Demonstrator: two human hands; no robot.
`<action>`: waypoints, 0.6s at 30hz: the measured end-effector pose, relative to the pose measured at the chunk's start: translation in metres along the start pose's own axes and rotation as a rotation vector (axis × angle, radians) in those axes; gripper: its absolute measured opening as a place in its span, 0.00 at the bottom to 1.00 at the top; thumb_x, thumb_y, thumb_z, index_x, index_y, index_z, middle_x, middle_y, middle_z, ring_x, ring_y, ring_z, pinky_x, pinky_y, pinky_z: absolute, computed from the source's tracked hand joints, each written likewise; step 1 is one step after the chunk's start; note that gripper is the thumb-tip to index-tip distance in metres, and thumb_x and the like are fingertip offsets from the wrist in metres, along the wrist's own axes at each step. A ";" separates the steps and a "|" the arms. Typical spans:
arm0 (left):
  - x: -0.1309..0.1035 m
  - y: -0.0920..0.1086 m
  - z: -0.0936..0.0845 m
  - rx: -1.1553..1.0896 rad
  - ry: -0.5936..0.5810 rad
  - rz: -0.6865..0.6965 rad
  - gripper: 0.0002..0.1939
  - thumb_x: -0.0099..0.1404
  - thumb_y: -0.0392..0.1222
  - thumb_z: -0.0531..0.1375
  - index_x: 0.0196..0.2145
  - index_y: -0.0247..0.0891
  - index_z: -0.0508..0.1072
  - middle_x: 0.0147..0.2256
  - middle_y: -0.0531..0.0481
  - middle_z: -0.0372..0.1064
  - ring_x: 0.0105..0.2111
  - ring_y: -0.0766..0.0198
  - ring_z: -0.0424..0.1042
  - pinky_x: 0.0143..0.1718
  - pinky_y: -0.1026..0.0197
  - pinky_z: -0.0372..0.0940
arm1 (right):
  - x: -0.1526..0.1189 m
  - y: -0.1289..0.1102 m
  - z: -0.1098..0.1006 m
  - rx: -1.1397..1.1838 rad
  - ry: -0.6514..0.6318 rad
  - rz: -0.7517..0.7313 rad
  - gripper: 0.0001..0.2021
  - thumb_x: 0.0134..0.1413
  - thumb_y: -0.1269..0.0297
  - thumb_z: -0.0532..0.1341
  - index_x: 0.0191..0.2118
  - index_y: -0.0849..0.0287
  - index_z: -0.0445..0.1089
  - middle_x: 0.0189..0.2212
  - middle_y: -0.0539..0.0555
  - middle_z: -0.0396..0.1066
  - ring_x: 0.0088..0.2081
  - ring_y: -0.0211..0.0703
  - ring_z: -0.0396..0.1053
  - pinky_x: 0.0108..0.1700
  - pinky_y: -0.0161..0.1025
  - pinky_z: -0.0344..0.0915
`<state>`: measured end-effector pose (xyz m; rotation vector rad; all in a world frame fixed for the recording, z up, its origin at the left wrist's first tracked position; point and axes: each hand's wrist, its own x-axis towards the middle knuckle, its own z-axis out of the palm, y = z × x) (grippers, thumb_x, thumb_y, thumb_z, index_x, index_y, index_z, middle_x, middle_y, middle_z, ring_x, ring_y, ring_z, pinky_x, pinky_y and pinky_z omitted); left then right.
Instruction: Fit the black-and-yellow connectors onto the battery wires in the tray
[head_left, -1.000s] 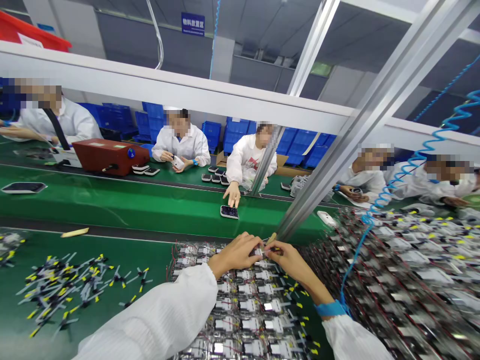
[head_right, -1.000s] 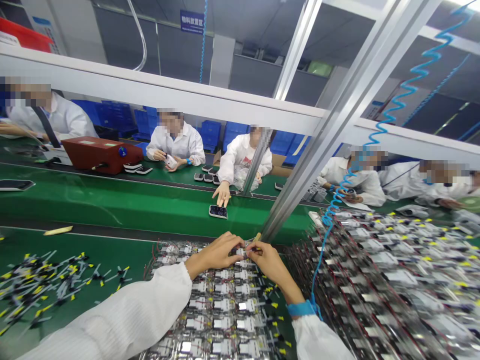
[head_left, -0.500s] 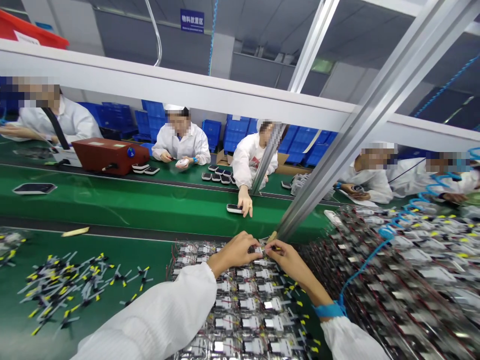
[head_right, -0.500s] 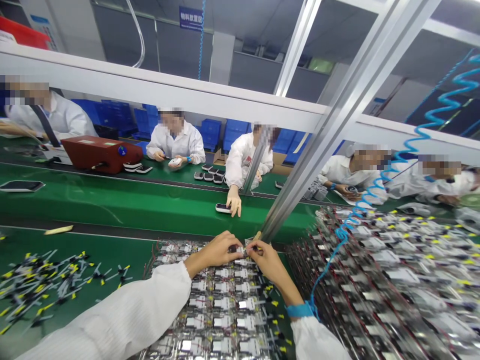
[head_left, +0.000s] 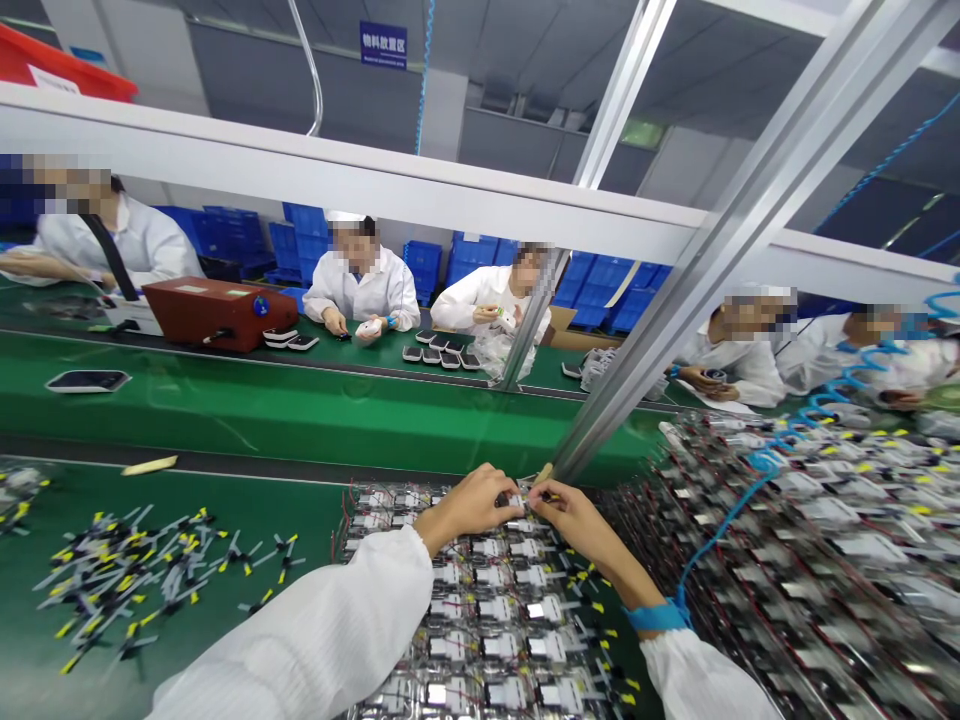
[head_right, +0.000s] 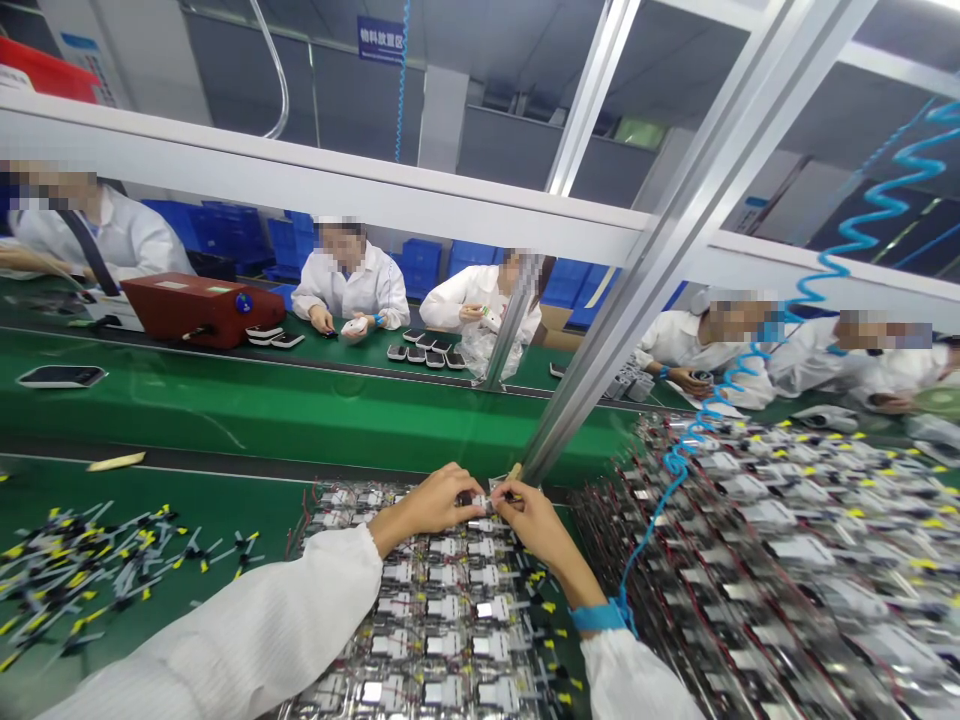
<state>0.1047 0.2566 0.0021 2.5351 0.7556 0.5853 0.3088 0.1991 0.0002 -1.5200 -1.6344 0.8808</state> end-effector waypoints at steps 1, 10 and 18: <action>0.000 0.000 0.000 0.000 0.000 0.000 0.14 0.66 0.48 0.64 0.45 0.38 0.76 0.38 0.47 0.74 0.43 0.56 0.68 0.46 0.59 0.62 | 0.001 0.001 0.000 -0.001 0.000 0.003 0.17 0.48 0.48 0.62 0.32 0.59 0.74 0.32 0.54 0.75 0.33 0.46 0.70 0.38 0.40 0.65; 0.000 -0.001 0.001 0.003 -0.002 -0.002 0.15 0.66 0.48 0.64 0.45 0.37 0.76 0.38 0.46 0.74 0.44 0.55 0.69 0.46 0.58 0.63 | 0.000 0.002 -0.002 -0.035 0.000 -0.003 0.16 0.47 0.50 0.64 0.32 0.60 0.77 0.33 0.56 0.78 0.36 0.51 0.73 0.42 0.43 0.67; 0.000 -0.001 0.001 0.014 -0.001 -0.004 0.15 0.66 0.49 0.64 0.46 0.38 0.76 0.38 0.46 0.74 0.44 0.55 0.69 0.46 0.58 0.63 | -0.002 -0.003 -0.002 -0.080 0.014 -0.022 0.15 0.49 0.51 0.62 0.31 0.59 0.76 0.31 0.56 0.78 0.35 0.51 0.72 0.42 0.43 0.66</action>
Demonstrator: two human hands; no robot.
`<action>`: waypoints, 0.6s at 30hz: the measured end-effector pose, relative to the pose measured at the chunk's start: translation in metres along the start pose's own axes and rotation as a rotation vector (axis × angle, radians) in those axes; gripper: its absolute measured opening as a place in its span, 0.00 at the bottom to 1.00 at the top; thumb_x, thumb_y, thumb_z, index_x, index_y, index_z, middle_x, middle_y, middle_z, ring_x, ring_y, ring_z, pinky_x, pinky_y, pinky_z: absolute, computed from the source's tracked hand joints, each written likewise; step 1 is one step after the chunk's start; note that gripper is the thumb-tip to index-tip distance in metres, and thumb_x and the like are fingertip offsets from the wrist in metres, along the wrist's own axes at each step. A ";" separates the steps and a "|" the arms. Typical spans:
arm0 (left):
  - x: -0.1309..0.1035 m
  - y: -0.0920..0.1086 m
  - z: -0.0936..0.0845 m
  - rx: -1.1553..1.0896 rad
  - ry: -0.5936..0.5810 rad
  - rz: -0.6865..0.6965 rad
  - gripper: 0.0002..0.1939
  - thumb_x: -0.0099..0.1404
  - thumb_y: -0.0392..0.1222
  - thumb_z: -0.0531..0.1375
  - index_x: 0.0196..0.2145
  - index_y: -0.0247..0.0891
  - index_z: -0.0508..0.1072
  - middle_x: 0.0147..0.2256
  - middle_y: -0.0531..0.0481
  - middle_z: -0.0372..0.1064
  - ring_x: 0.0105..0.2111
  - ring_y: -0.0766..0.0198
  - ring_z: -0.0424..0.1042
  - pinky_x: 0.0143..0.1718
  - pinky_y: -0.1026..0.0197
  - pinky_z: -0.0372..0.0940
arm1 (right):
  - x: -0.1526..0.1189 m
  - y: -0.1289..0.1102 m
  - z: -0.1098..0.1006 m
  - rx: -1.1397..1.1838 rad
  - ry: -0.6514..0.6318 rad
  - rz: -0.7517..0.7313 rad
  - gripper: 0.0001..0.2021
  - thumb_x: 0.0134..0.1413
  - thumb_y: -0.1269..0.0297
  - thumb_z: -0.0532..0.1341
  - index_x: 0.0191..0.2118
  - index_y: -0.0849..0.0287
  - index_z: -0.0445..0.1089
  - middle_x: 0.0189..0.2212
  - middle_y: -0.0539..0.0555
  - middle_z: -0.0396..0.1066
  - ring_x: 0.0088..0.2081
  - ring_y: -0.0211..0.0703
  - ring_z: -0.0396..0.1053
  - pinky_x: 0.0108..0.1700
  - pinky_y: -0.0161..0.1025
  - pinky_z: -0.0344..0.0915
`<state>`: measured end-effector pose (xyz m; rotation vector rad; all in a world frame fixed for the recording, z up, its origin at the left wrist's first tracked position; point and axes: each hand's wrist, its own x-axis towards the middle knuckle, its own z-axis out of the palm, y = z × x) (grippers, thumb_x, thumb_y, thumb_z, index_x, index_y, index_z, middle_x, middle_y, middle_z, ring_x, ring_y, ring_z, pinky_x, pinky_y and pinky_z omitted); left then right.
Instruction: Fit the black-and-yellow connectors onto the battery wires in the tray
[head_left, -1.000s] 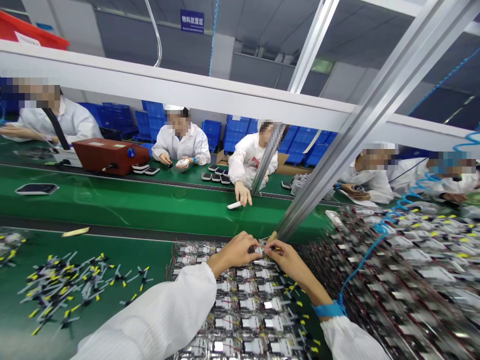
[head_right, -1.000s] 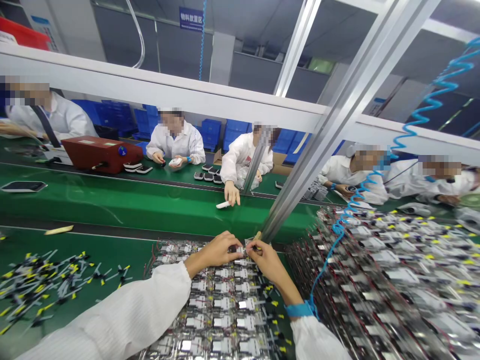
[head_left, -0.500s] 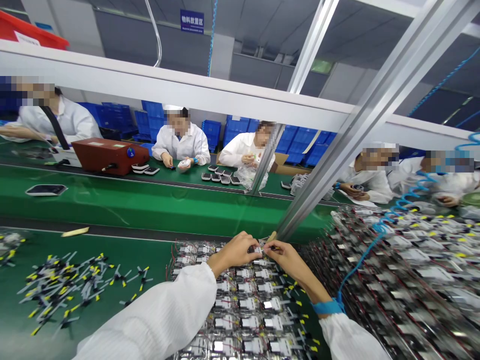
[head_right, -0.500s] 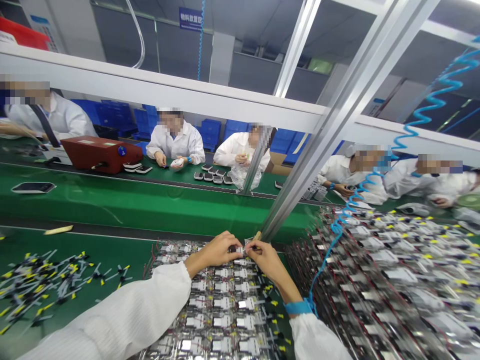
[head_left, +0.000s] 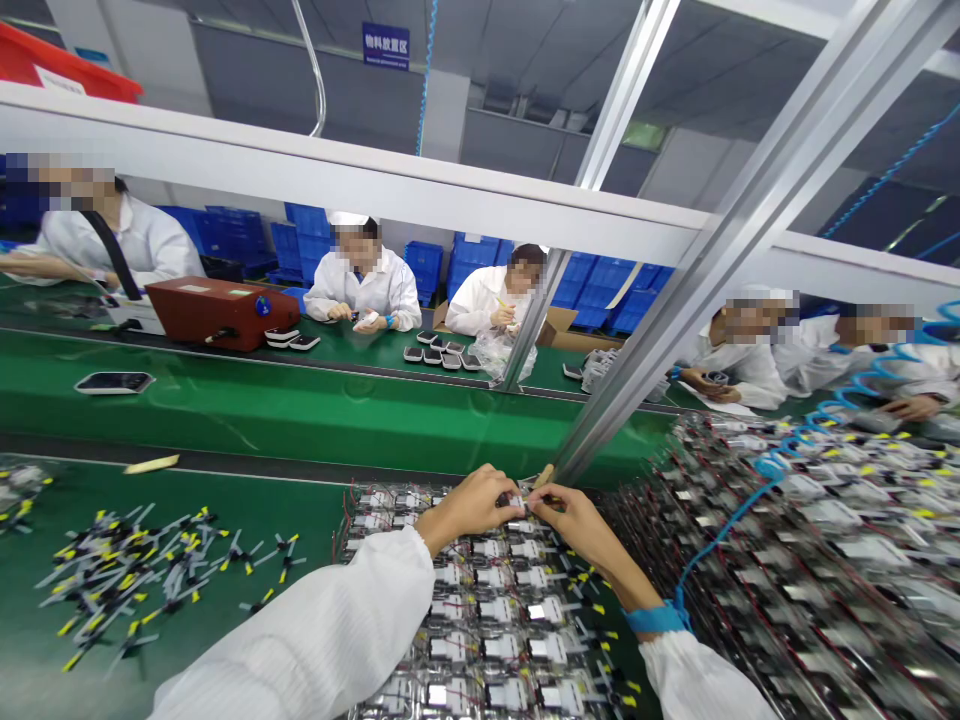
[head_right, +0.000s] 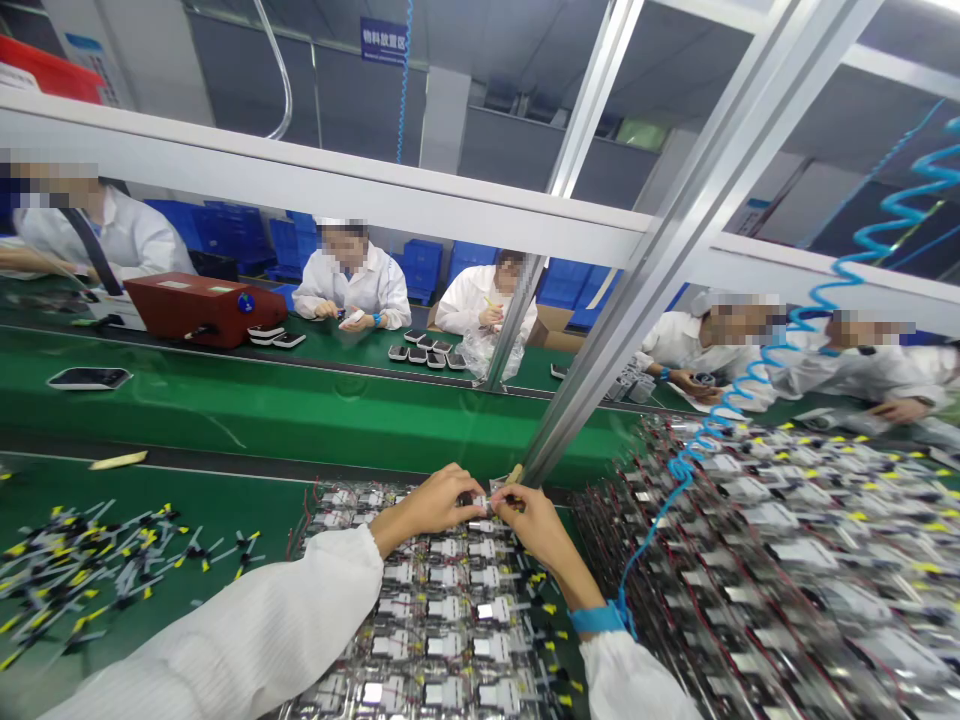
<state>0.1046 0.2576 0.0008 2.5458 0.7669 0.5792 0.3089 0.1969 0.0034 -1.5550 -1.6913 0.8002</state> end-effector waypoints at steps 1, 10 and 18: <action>0.000 0.000 0.000 0.003 0.000 0.000 0.15 0.66 0.49 0.64 0.46 0.38 0.76 0.38 0.46 0.74 0.44 0.55 0.69 0.46 0.58 0.63 | 0.000 -0.001 0.000 -0.003 -0.001 -0.002 0.15 0.49 0.52 0.62 0.31 0.59 0.76 0.31 0.56 0.78 0.35 0.51 0.72 0.42 0.43 0.66; 0.001 0.000 0.001 0.025 -0.008 0.009 0.14 0.66 0.48 0.63 0.46 0.38 0.76 0.38 0.46 0.74 0.44 0.55 0.68 0.45 0.58 0.62 | 0.002 -0.002 0.002 -0.020 0.000 -0.008 0.16 0.49 0.52 0.61 0.31 0.60 0.77 0.31 0.56 0.78 0.35 0.51 0.72 0.40 0.43 0.65; 0.003 0.000 0.002 0.044 -0.029 0.023 0.13 0.67 0.47 0.63 0.46 0.38 0.76 0.39 0.45 0.73 0.45 0.54 0.68 0.45 0.57 0.62 | 0.000 0.003 0.005 -0.018 0.022 -0.011 0.17 0.50 0.50 0.61 0.32 0.60 0.77 0.31 0.57 0.78 0.36 0.53 0.72 0.41 0.43 0.66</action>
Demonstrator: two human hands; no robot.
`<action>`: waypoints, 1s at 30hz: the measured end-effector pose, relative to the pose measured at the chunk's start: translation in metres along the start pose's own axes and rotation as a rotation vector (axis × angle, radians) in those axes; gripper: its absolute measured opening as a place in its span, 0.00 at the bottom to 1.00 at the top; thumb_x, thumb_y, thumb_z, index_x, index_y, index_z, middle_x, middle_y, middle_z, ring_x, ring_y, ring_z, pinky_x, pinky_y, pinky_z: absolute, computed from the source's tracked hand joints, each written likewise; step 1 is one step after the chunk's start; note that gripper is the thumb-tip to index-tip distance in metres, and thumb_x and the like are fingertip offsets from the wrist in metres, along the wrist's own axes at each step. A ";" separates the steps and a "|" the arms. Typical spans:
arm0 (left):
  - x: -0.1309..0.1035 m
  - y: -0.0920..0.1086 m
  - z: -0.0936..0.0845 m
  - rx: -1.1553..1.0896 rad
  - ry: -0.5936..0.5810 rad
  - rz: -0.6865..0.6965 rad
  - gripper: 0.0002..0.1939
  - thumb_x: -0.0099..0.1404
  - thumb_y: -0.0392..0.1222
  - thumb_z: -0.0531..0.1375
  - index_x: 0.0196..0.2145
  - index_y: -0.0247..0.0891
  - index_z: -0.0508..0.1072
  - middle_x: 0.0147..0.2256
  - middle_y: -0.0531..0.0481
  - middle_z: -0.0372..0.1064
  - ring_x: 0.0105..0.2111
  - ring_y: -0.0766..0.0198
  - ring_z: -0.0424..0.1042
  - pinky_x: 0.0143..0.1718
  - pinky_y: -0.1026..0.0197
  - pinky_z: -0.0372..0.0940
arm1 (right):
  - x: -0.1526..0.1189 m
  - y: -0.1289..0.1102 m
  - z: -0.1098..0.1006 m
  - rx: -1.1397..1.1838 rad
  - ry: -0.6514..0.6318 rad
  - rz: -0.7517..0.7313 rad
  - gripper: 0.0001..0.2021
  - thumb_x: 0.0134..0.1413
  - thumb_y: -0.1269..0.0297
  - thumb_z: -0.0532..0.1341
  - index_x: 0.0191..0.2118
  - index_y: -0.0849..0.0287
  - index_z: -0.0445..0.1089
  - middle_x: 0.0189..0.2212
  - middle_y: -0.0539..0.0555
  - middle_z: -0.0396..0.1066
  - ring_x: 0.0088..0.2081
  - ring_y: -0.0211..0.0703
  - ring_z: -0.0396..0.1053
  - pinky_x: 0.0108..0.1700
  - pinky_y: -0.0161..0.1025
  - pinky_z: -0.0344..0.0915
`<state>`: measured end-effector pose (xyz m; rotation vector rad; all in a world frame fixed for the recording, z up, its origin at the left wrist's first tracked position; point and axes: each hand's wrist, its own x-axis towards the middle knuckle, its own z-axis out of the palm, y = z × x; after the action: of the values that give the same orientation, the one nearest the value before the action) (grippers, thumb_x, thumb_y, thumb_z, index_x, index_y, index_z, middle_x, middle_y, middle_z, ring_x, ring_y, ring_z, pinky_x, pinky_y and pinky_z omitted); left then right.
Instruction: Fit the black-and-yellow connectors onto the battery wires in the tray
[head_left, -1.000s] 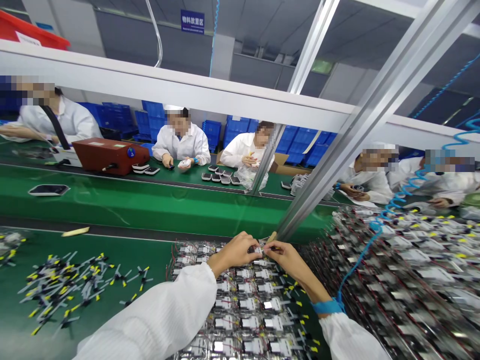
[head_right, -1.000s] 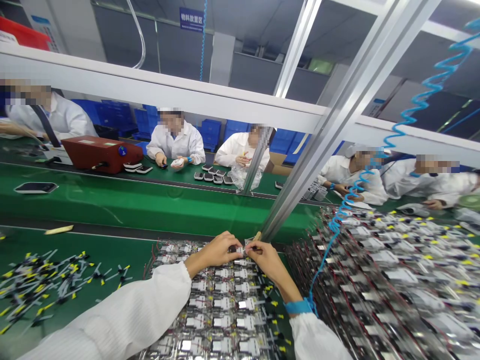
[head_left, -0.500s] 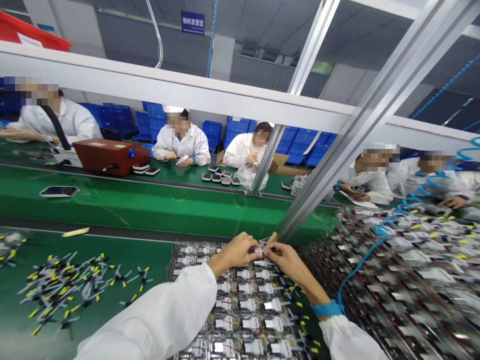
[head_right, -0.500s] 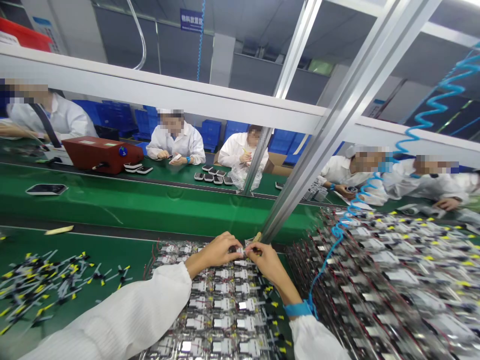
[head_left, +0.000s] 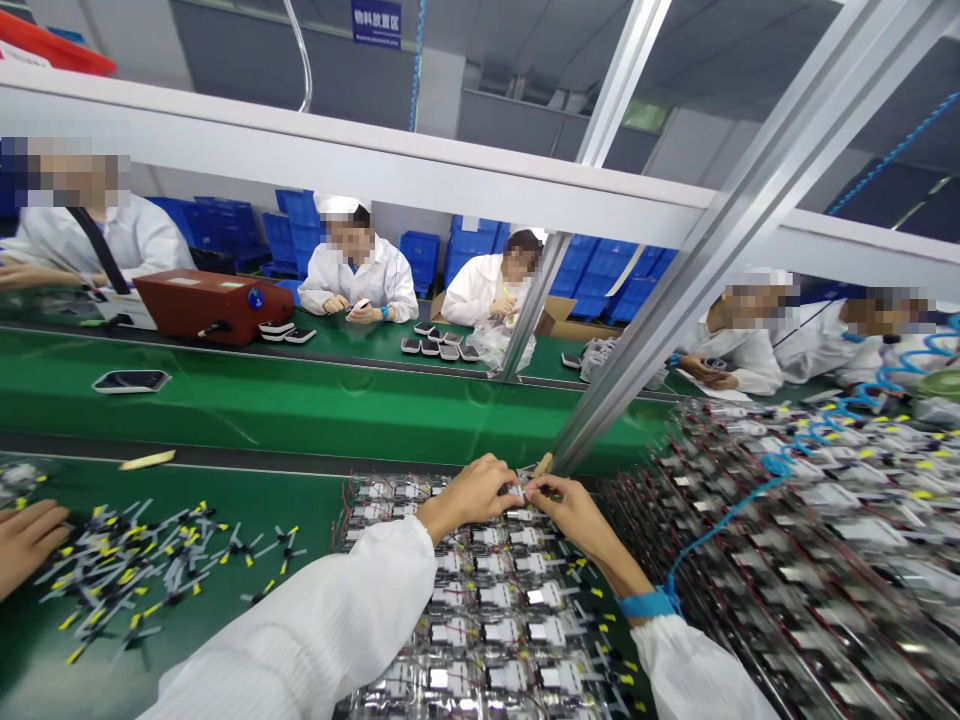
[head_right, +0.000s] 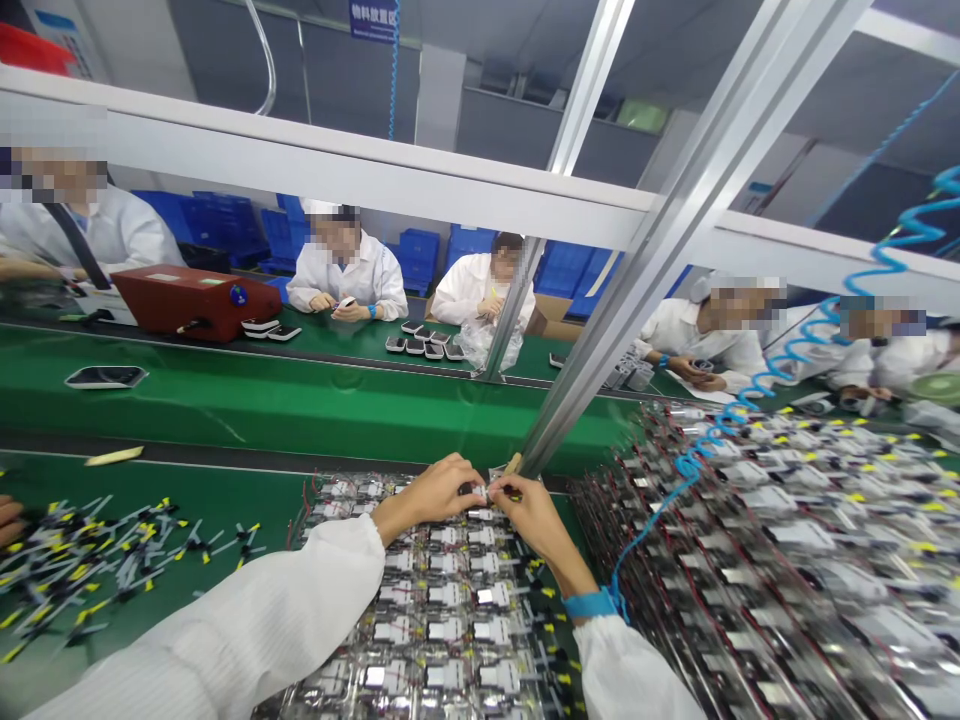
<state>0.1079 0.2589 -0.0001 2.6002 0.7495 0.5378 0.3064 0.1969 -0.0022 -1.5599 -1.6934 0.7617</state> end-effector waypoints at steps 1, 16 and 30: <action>0.000 0.000 0.000 0.002 -0.003 0.002 0.13 0.67 0.47 0.63 0.45 0.37 0.76 0.39 0.45 0.73 0.45 0.54 0.68 0.45 0.57 0.62 | 0.000 0.000 0.000 -0.002 0.002 0.000 0.17 0.50 0.51 0.61 0.32 0.61 0.77 0.31 0.57 0.78 0.36 0.53 0.73 0.41 0.44 0.66; 0.000 0.004 -0.003 0.030 -0.020 0.006 0.12 0.69 0.47 0.61 0.46 0.39 0.77 0.39 0.47 0.72 0.44 0.56 0.67 0.45 0.59 0.62 | 0.003 -0.009 -0.005 -0.098 0.002 -0.022 0.11 0.47 0.59 0.62 0.32 0.57 0.79 0.34 0.56 0.78 0.39 0.53 0.74 0.45 0.46 0.68; -0.001 0.026 -0.028 0.139 -0.072 -0.058 0.13 0.67 0.41 0.62 0.49 0.42 0.76 0.47 0.45 0.72 0.48 0.51 0.69 0.50 0.53 0.63 | -0.163 -0.059 -0.081 -0.197 0.208 0.093 0.21 0.53 0.42 0.61 0.42 0.51 0.79 0.45 0.58 0.77 0.47 0.52 0.74 0.45 0.40 0.73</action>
<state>0.1051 0.2443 0.0353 2.6993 0.8637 0.3852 0.3423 0.0259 0.0757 -1.7964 -1.5899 0.4691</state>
